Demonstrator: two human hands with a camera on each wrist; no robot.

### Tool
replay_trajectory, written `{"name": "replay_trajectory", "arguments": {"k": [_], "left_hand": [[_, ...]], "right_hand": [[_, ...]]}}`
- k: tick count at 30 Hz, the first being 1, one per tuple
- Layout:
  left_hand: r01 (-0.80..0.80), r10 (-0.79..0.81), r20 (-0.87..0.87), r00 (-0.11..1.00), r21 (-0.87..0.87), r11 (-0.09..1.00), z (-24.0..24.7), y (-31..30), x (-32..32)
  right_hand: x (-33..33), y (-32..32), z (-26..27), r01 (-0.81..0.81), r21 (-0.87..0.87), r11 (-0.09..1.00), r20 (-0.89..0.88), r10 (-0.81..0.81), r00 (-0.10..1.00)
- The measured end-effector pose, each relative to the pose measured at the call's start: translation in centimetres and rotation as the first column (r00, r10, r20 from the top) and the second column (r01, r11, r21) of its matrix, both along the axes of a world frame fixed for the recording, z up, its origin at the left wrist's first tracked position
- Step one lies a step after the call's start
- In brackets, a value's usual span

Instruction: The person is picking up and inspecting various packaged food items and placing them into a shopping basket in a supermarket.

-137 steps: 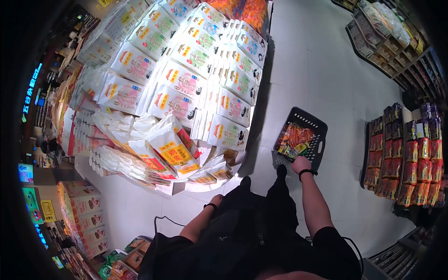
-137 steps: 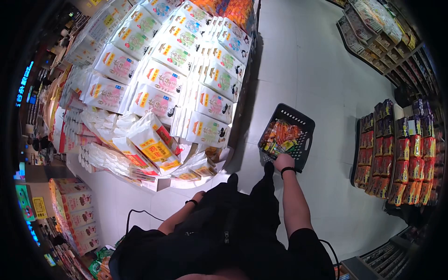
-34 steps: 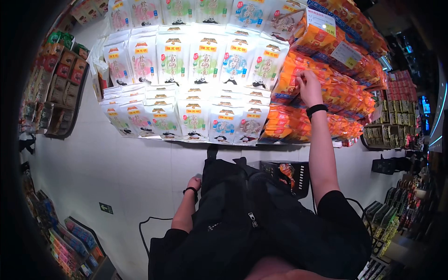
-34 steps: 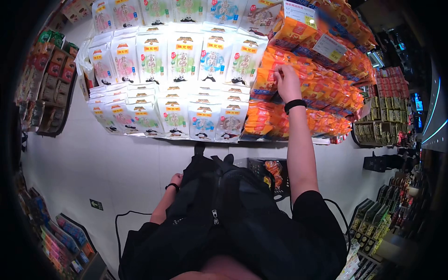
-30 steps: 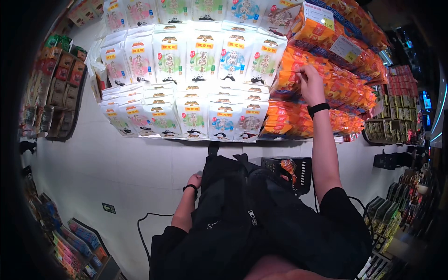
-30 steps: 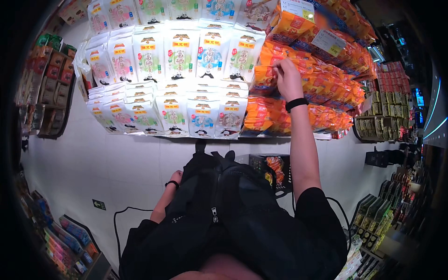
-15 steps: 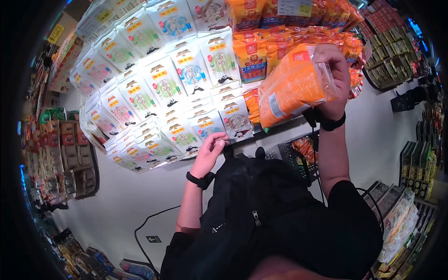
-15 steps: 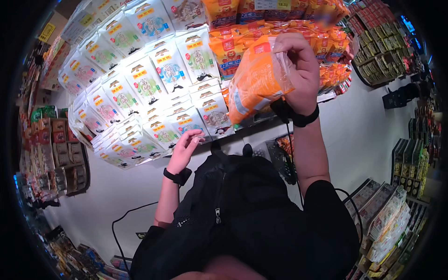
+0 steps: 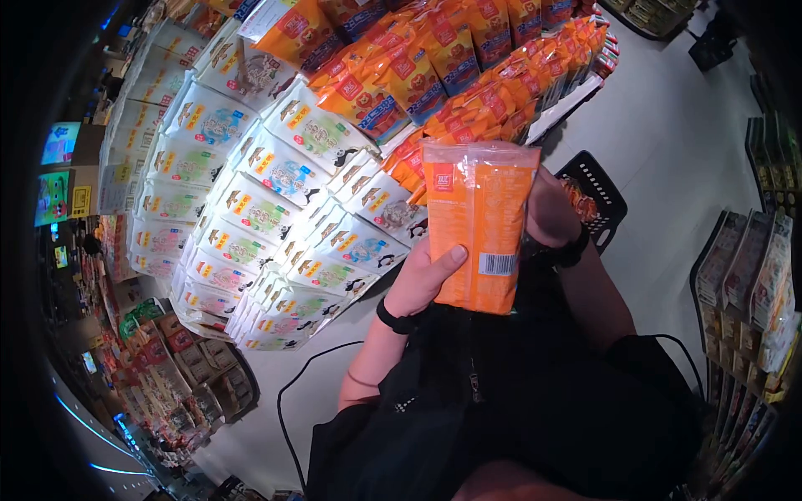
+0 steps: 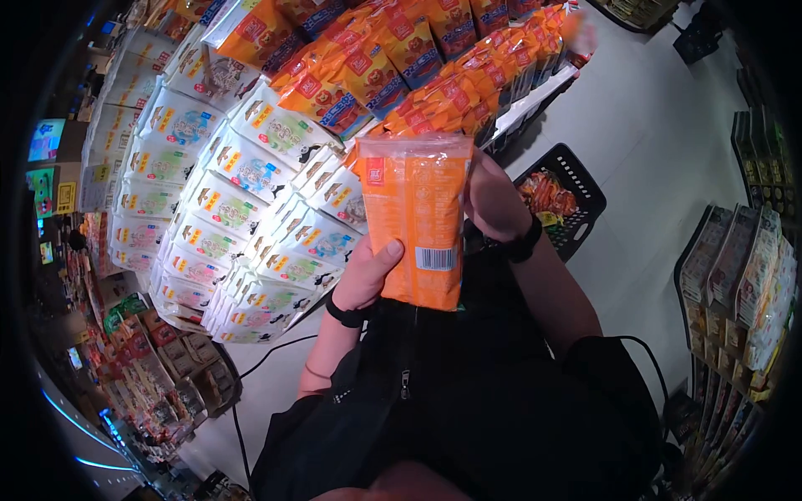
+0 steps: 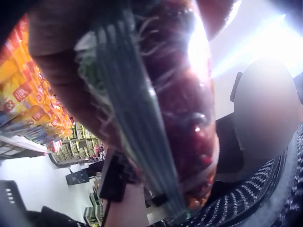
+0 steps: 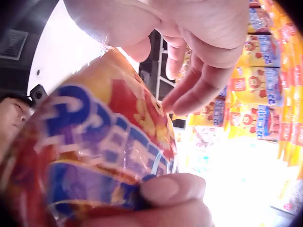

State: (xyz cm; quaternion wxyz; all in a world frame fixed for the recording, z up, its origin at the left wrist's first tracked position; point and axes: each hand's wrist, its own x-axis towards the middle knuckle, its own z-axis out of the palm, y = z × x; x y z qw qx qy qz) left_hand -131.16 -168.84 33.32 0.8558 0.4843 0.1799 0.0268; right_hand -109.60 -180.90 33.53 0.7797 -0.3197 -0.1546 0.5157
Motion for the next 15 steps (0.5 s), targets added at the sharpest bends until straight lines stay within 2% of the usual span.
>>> {"name": "replay_trajectory", "arguments": {"k": [1,2,5,6,8,12,15], "left_hand": [[-0.036,0.037,-0.039,0.999,0.025,0.999,0.2,-0.1,0.1],[-0.044,0.049,-0.076,0.996,0.074,0.996,0.5,0.0,0.4],[-0.052,0.091,-0.162,0.983,0.232,0.971,1.3,0.3,1.4],[-0.039,0.095,-0.178,0.979,0.293,0.955,1.4,0.2,1.6],[-0.018,0.091,-0.181,0.979,0.373,0.928,1.1,-0.1,1.8],[-0.045,0.114,-0.155,0.981,0.391,0.919,-0.3,-0.4,0.6],[0.015,0.086,-0.176,0.981,0.507,0.862,1.2,-0.3,0.2]], "right_hand": [[-0.4,-0.7,-0.7,-0.003,-0.042,0.999,-0.19,-0.005,0.982],[-0.5,-1.9,-2.1,-0.084,-0.001,0.996,-0.245,0.081,0.966],[-2.2,-3.8,-3.1,-0.125,0.021,0.992,0.025,0.124,0.992],[-2.1,-3.7,-3.1,-0.071,-0.073,0.995,0.36,0.093,0.928],[-2.1,-3.5,-2.5,-0.052,-0.1,0.994,0.359,0.085,0.929],[-1.7,-3.7,-2.2,-0.034,-0.136,0.99,0.427,0.089,0.9],[-1.7,-3.9,-1.1,-0.031,-0.153,0.988,0.47,0.101,0.877]]}}
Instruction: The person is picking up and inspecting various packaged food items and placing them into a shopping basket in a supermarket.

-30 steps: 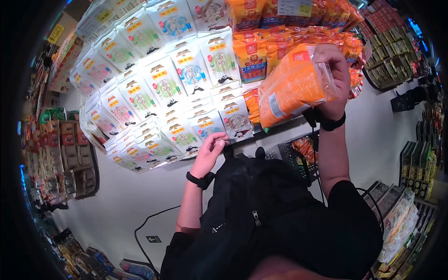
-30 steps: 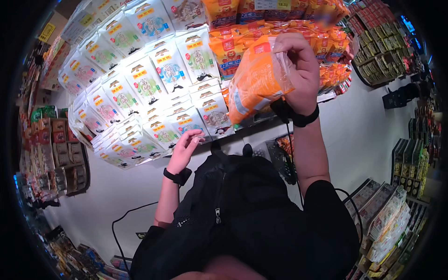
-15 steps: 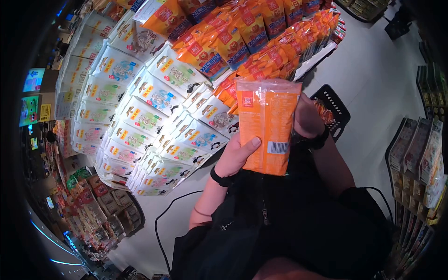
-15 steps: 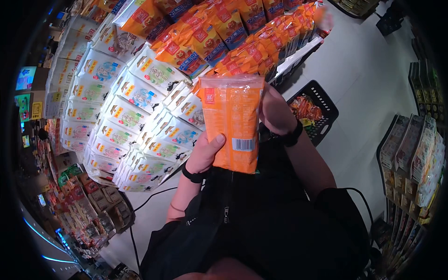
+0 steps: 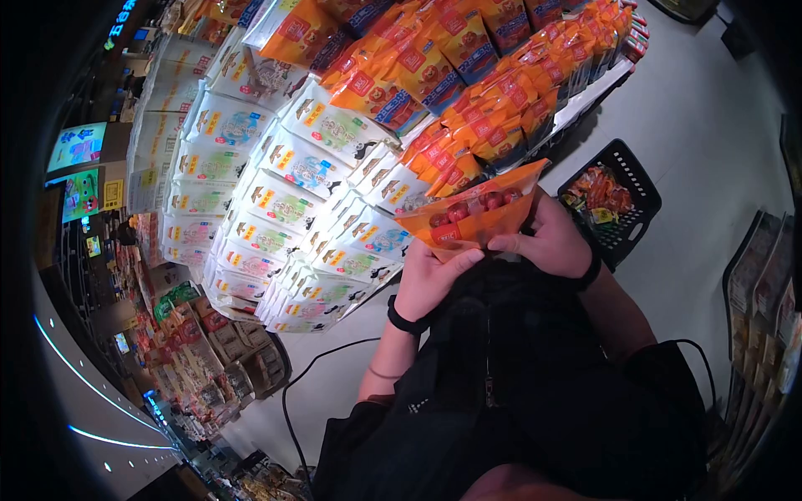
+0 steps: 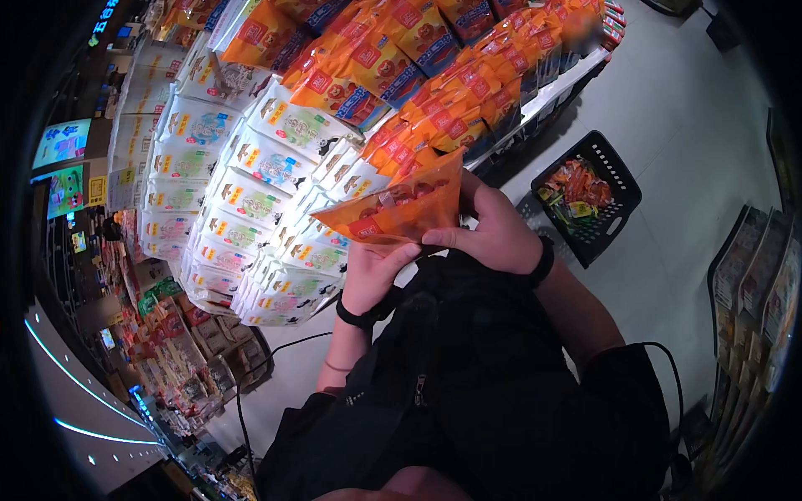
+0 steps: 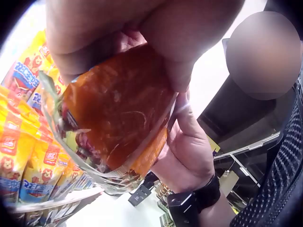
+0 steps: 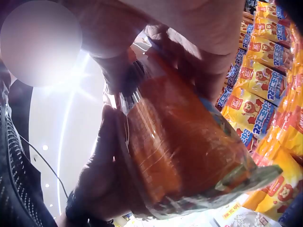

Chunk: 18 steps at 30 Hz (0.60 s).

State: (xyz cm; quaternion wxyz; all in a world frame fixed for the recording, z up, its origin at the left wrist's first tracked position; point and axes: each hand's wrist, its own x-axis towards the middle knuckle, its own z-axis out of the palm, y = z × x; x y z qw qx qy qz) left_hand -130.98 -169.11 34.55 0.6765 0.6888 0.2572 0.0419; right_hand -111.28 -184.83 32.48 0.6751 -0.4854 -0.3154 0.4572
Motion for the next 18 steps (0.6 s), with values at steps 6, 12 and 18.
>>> {"name": "replay_trajectory", "arguments": {"k": [6,12,18], "left_hand": [[-0.103,0.105,-0.006,0.994,0.125,0.987,0.7,-0.8,-0.6],[-0.128,0.121,0.047,0.992,0.227,0.965,1.1,-1.0,-1.1],[-0.135,0.07,0.163,0.984,0.432,0.892,1.9,-0.6,-1.5]], "right_hand": [[-0.5,-0.2,-0.7,-0.003,0.056,0.998,0.136,-0.005,0.991],[-0.3,0.7,1.1,-0.017,0.162,0.987,0.236,-0.022,0.972],[-0.5,1.8,1.5,-0.061,0.195,0.979,0.314,-0.003,0.949]]}}
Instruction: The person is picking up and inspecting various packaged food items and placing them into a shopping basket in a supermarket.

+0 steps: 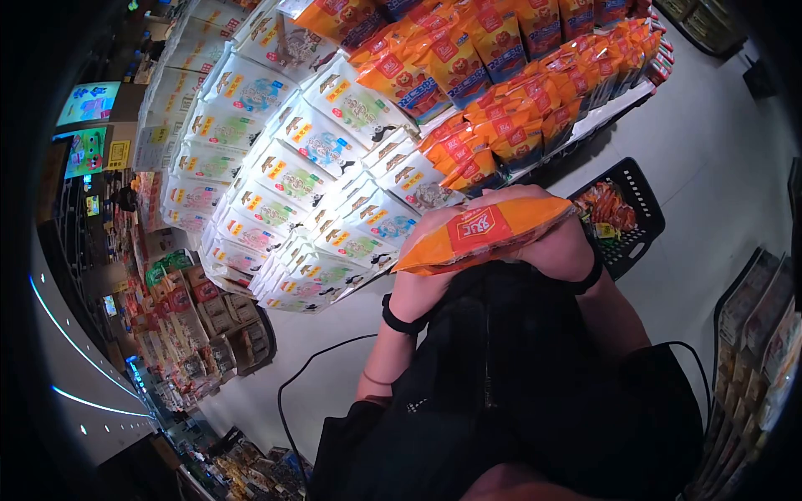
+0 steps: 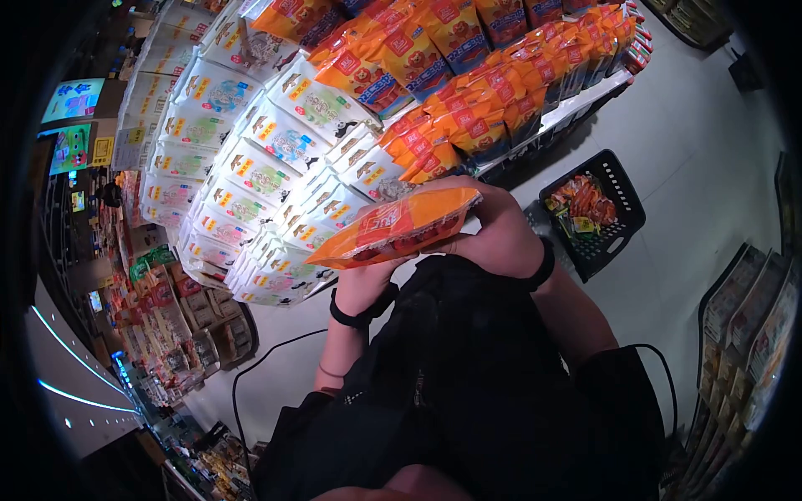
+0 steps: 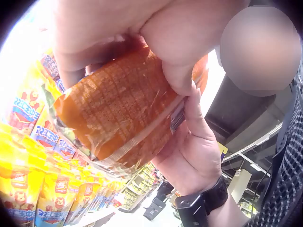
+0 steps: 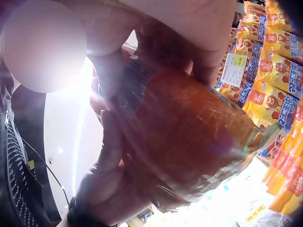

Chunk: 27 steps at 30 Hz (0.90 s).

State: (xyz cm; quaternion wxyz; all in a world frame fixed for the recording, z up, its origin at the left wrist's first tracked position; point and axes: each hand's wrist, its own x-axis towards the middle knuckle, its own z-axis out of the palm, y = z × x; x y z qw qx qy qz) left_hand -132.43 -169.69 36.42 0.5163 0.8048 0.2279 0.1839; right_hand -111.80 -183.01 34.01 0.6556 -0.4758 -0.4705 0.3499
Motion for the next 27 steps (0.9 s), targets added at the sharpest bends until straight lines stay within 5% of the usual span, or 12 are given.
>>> {"name": "replay_trajectory", "arguments": {"k": [4,13,19,27], "left_hand": [[-0.012,0.009,0.032,0.999,0.108,0.994,-0.3,0.0,-0.3],[-0.077,0.079,0.03,0.996,-0.055,0.995,-0.2,-0.4,-0.4],[-0.072,0.07,0.029,0.997,0.06,0.996,-0.4,-0.3,-0.3],[-0.085,0.083,0.037,0.996,0.044,0.995,-0.7,-0.2,-0.3]], "right_hand": [[-0.3,0.4,0.2,-0.011,0.016,1.0,-0.052,0.012,0.999],[-0.5,0.8,-0.6,-0.03,-0.037,0.999,-0.093,0.027,0.995],[0.2,1.5,0.3,-0.032,0.015,0.999,0.159,0.029,0.987],[0.7,1.9,1.1,-0.05,0.096,0.994,0.072,0.043,0.996]]}}
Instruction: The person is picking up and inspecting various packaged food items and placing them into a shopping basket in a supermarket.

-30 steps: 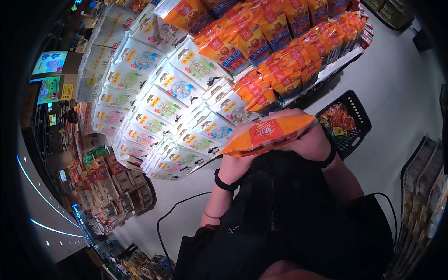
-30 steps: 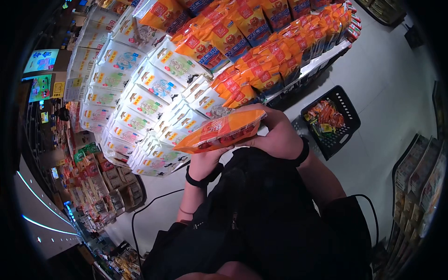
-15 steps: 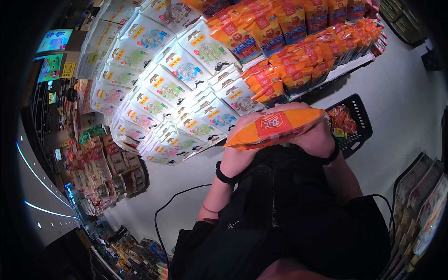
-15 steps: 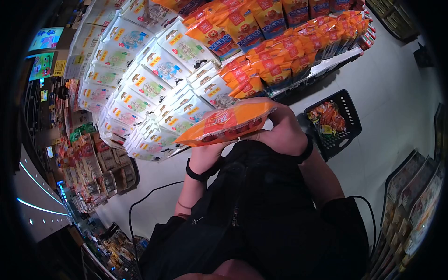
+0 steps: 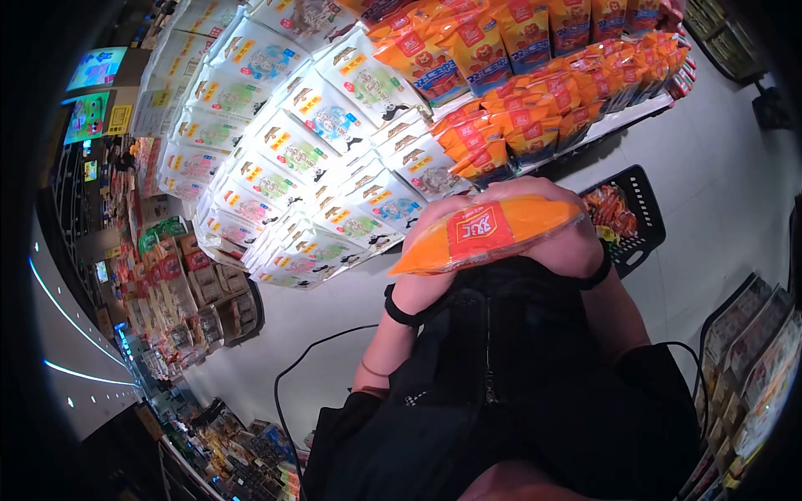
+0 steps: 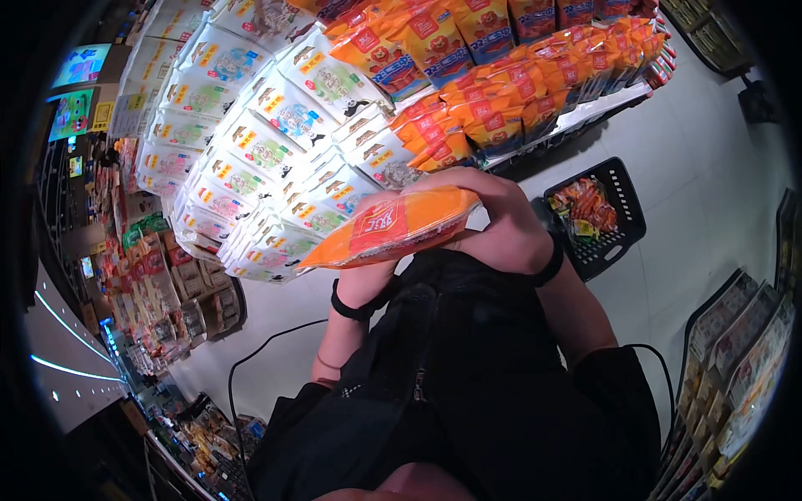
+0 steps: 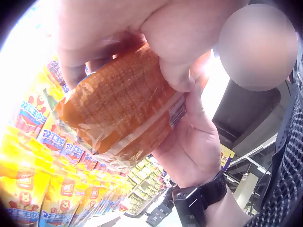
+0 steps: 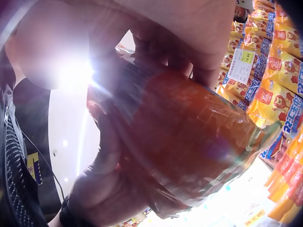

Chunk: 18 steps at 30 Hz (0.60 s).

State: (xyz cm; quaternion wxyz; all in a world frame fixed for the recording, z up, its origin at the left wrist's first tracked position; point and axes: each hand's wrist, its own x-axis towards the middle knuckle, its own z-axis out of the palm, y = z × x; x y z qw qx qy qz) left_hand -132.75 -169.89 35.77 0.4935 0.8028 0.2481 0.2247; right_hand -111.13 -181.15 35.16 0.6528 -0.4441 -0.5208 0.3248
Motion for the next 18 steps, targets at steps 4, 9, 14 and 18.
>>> {"name": "replay_trajectory", "arguments": {"k": [4,9,14,18], "left_hand": [[0.021,-0.019,-0.041,0.999,0.055,0.998,0.8,0.2,0.2],[0.01,-0.011,-0.038,0.999,-0.008,1.0,0.6,-0.1,-0.2],[-0.032,0.026,-0.032,0.999,-0.172,0.985,0.7,-0.3,-0.2],[-0.072,0.063,-0.041,0.997,-0.299,0.952,0.8,-0.4,-0.3]], "right_hand": [[0.4,0.2,0.4,-0.008,-0.022,1.0,0.078,0.01,0.997],[-0.1,0.1,-0.6,0.014,-0.033,0.999,-0.001,-0.014,1.0],[0.2,-0.2,-0.4,-0.033,-0.08,0.996,-0.023,0.032,0.999],[0.2,-0.1,-0.7,-0.053,-0.091,0.994,-0.022,0.051,0.998]]}}
